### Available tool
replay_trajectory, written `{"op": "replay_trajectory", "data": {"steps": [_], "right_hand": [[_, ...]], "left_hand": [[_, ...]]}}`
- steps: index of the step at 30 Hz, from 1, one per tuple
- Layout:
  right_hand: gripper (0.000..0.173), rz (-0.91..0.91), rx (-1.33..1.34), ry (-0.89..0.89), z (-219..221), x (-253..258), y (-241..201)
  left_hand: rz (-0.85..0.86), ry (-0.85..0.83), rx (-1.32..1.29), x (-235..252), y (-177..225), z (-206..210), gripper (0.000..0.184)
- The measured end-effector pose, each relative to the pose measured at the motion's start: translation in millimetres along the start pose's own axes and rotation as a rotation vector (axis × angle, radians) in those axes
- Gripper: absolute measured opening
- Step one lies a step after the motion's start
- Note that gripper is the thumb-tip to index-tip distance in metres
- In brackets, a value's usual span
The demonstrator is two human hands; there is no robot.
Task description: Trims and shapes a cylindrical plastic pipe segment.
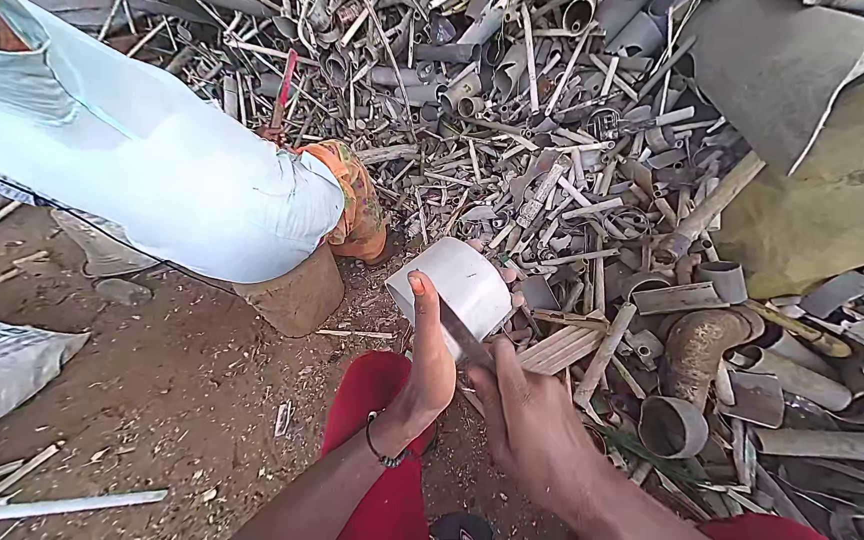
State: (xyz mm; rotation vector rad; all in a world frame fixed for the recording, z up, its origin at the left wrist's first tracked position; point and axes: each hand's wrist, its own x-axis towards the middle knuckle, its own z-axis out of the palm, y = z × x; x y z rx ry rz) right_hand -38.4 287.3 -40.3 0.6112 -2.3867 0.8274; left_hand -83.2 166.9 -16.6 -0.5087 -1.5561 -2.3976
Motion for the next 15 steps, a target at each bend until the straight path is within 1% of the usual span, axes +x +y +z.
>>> {"op": "replay_trajectory", "data": {"steps": [3,4,7,8,9,11,12,13,14,15], "right_hand": [[0.036,0.084,-0.067,0.037,-15,16,16],[0.035,0.083,-0.078,0.038,-16,15,15],[0.032,0.016,-0.073,-0.035,-8,1,3],[0.032,0.014,-0.072,-0.062,-9,1,1],[0.033,0.025,-0.080,-0.067,-11,4,3],[0.033,0.083,-0.086,-0.045,-19,14,11],[0.033,0.124,-0.085,-0.038,-22,18,12],[0.032,0.146,-0.083,-0.035,-23,19,9],[0.030,0.145,-0.075,-0.039,-21,17,4],[0.027,0.124,-0.076,-0.054,-18,13,-2]], "left_hand": [[0.010,0.059,0.144,-7,1,1,0.089],[0.006,0.058,0.173,-8,1,1,0.089],[-0.009,-0.051,0.091,2,-2,-6,0.092],[-0.014,-0.071,0.085,4,-4,-10,0.097],[-0.010,-0.053,0.112,3,-4,-12,0.101],[0.026,0.034,0.276,-5,-1,-9,0.103],[0.032,0.048,0.371,-10,1,-5,0.103],[0.036,0.049,0.410,-13,1,-4,0.102],[0.034,0.029,0.406,-12,-1,-3,0.101],[0.041,0.008,0.356,-10,-6,-5,0.105]]}}
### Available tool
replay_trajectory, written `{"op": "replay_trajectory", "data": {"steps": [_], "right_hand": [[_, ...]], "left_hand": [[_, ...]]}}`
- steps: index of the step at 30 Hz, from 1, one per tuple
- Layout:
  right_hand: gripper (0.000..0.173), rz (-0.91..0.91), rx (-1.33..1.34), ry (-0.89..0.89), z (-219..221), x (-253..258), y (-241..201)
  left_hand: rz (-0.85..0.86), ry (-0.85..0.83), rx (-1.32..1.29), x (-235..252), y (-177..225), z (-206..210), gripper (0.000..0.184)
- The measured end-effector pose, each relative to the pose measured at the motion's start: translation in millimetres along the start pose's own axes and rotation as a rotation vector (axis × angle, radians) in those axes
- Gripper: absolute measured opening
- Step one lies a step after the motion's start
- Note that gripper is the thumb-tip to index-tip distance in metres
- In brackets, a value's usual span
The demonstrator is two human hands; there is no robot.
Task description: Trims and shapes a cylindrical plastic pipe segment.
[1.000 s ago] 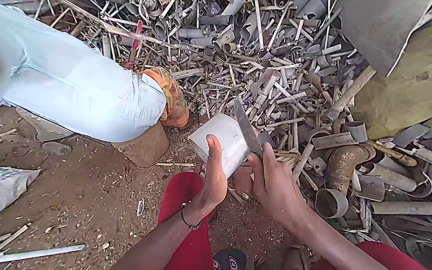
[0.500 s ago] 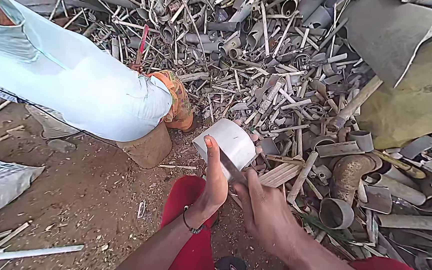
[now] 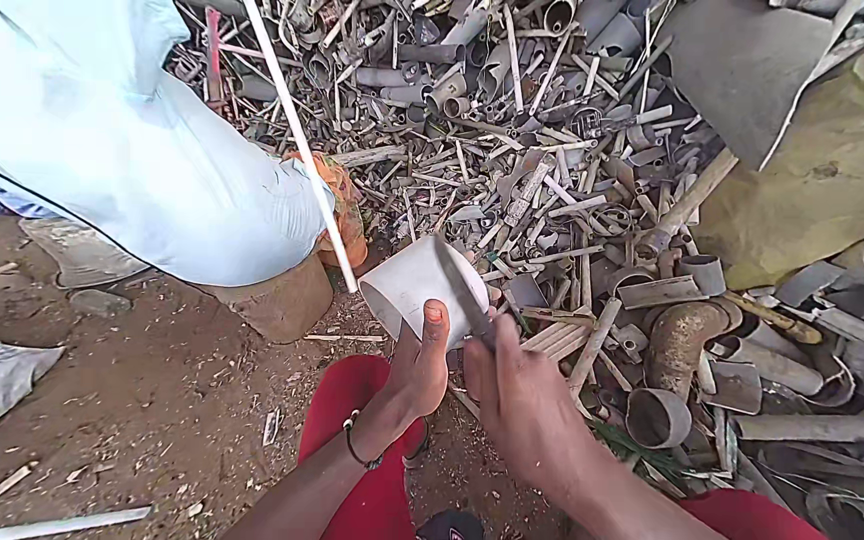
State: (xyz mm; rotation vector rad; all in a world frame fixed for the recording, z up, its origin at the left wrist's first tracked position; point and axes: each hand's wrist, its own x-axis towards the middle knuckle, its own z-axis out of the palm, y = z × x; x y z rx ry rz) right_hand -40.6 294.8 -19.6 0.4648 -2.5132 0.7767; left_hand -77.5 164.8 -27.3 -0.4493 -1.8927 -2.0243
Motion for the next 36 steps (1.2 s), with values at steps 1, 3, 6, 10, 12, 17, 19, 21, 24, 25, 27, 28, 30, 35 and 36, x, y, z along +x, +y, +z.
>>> {"op": "replay_trajectory", "data": {"steps": [1,3,6,10,12,17,19,21,24,25,27,28,30,35,36], "right_hand": [[0.024,-0.036,-0.006,-0.008,2,-4,-6],[0.024,-0.061,-0.004,-0.019,2,-4,-8],[0.031,0.020,0.019,0.035,-6,13,7],[0.020,-0.079,0.036,0.032,1,-5,-6],[0.021,-0.110,0.026,0.024,1,-9,-7],[0.034,0.072,0.055,-0.042,-23,25,40],[0.033,0.077,0.105,0.014,-41,26,41],[0.036,0.043,0.216,0.204,-68,21,32],[0.036,-0.072,0.546,0.528,-93,10,20],[0.035,-0.117,0.604,0.553,-85,4,19],[0.035,-0.071,0.496,0.343,-52,-17,13],[0.038,-0.031,0.380,0.150,-35,-27,13],[0.043,0.084,0.256,-0.150,-24,-33,13],[0.044,0.080,0.283,0.188,-31,-38,11],[0.043,0.058,0.193,0.111,-25,-44,12]], "left_hand": [[0.009,-0.038,-0.048,3,-4,-1,0.109],[0.018,-0.060,-0.083,3,-6,-1,0.112],[0.080,0.017,0.113,-10,1,6,0.100],[0.043,-0.077,-0.108,-2,-8,6,0.110],[0.040,-0.092,-0.188,-2,-8,4,0.110],[-0.038,0.046,-0.028,-11,11,13,0.084],[-0.172,0.041,-0.158,0,12,11,0.066],[-0.277,0.019,-0.292,6,17,7,0.066],[-0.201,-0.110,-0.461,8,18,3,0.070],[-0.171,-0.117,-0.474,7,18,2,0.069],[-0.189,-0.051,-0.412,7,19,-1,0.064],[-0.225,-0.011,-0.414,8,21,-3,0.063],[-0.360,0.131,-0.468,14,28,-9,0.060],[-0.469,0.234,-0.689,26,34,-19,0.058],[-0.464,0.208,-0.720,27,34,-17,0.058]]}}
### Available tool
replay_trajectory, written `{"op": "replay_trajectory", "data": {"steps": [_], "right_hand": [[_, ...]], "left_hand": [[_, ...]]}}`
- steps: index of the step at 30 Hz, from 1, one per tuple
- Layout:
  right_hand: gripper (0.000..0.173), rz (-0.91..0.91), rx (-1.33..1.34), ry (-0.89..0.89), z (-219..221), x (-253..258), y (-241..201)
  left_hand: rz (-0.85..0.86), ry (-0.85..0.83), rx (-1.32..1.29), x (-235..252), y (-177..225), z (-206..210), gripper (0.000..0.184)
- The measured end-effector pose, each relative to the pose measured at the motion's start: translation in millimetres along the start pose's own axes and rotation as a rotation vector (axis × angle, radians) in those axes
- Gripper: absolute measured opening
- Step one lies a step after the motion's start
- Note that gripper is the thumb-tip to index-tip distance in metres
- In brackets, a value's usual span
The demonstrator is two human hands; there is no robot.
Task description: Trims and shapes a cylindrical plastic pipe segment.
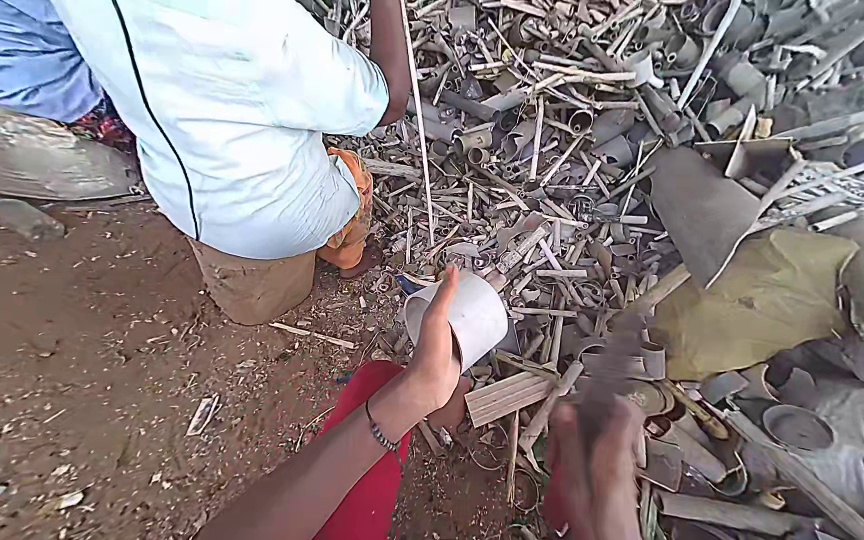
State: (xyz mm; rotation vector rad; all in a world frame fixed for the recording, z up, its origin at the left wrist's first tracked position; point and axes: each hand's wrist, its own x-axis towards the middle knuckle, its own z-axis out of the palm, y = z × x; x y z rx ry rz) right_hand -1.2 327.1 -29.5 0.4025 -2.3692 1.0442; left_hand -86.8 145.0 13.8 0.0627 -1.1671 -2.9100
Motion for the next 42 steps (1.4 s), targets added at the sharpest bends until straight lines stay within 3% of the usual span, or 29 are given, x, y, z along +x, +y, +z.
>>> {"op": "replay_trajectory", "data": {"steps": [2,4,7,8,11,13,15,17,18,20,23,25,29,33,42], "right_hand": [[0.042,0.065,-0.122,-0.242,2,-4,-4],[0.043,0.190,-0.071,-0.242,-11,0,-12],[0.060,0.426,0.287,-0.085,-49,18,-25],[0.057,0.520,0.463,-0.012,-57,25,-31],[0.026,0.856,0.960,0.264,-59,36,-26],[0.021,0.991,1.025,0.377,-50,33,-10],[0.015,1.104,0.923,0.273,-36,21,8],[0.033,1.209,0.840,-0.019,-23,-2,18],[0.034,1.228,0.796,-0.127,-21,-7,18],[0.043,1.126,0.809,-0.147,-34,4,16],[0.044,0.695,0.759,-0.027,-73,39,17],[0.037,0.501,0.617,-0.087,-76,47,23],[0.026,0.583,0.559,-0.290,-60,32,43],[0.034,0.528,0.492,-0.235,-54,27,65],[0.032,0.481,0.397,-0.187,-36,41,55]], "left_hand": [[-0.056,-0.073,-0.007,0,-2,3,0.058],[-0.158,-0.116,-0.040,-1,0,6,0.058],[-0.271,-0.194,-0.141,-5,1,8,0.058],[-0.286,-0.207,-0.163,-6,1,10,0.056],[-0.278,-0.233,-0.159,-5,-2,16,0.044],[-0.281,-0.259,-0.094,3,-3,29,0.034],[-0.336,-0.218,-0.045,13,-3,49,0.033],[-0.410,-0.129,-0.041,19,-11,67,0.041],[-0.427,-0.100,-0.056,21,-19,74,0.044],[-0.421,-0.075,-0.077,23,-37,77,0.046],[-0.435,-0.060,-0.032,21,-57,64,0.050],[-0.467,-0.034,0.011,17,-60,55,0.055],[-0.417,0.047,0.141,12,-63,63,0.056],[-0.381,-0.006,0.139,5,-66,67,0.050],[-0.323,-0.074,0.236,13,-65,71,0.051]]}}
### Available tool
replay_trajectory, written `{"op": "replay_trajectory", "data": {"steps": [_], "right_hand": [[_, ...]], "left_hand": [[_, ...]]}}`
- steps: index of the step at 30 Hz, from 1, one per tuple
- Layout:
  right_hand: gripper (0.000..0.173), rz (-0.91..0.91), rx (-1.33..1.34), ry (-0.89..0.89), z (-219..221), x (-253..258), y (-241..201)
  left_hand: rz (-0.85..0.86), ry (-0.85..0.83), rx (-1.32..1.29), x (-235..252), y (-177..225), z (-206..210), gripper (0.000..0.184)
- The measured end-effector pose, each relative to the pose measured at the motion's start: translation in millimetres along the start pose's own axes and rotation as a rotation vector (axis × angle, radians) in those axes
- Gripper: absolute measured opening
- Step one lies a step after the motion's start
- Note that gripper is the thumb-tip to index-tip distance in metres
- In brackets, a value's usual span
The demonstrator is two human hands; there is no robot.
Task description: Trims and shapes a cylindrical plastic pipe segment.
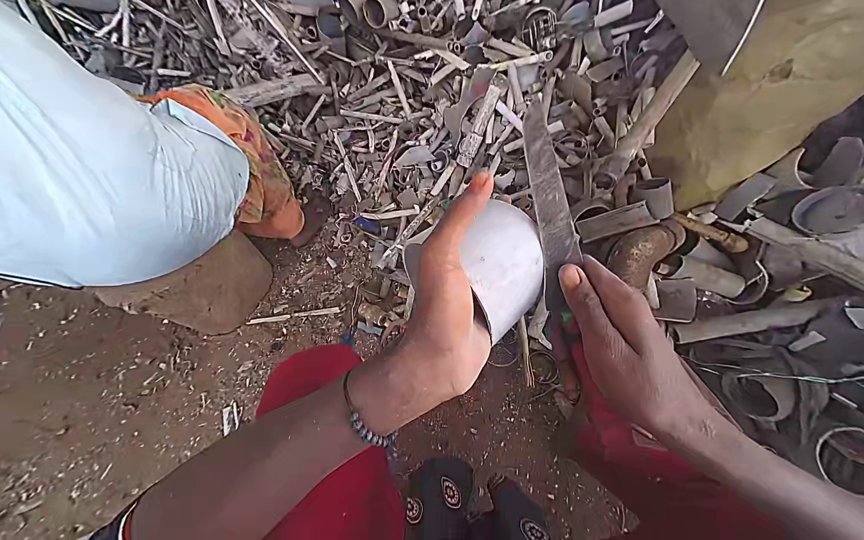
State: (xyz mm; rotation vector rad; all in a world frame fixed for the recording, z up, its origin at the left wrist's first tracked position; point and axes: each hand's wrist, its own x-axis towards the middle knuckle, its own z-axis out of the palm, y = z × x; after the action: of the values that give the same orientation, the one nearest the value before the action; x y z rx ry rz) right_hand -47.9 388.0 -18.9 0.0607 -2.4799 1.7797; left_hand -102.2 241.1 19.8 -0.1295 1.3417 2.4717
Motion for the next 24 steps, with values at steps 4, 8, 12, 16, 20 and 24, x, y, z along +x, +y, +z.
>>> {"op": "replay_trajectory", "data": {"steps": [4,8,12,16,20,24], "right_hand": [[0.031,-0.133,-0.028,-0.140,12,-7,-3],[0.030,-0.093,-0.058,-0.031,6,0,0],[0.035,-0.256,-0.184,-0.083,22,-15,0],[0.034,-0.133,-0.140,0.025,13,-1,2],[0.039,-0.282,-0.211,-0.014,31,-17,3],[0.037,-0.210,-0.203,-0.012,21,-7,-2]], "left_hand": [[0.052,-0.054,-0.006,-2,6,-3,0.057],[0.052,0.011,0.034,-10,9,-5,0.063],[0.141,-0.056,0.057,-6,5,-11,0.059],[0.108,-0.050,0.096,-12,2,-12,0.057],[0.073,-0.090,0.024,-10,1,-10,0.052],[0.044,-0.106,0.031,-12,7,-16,0.054]]}}
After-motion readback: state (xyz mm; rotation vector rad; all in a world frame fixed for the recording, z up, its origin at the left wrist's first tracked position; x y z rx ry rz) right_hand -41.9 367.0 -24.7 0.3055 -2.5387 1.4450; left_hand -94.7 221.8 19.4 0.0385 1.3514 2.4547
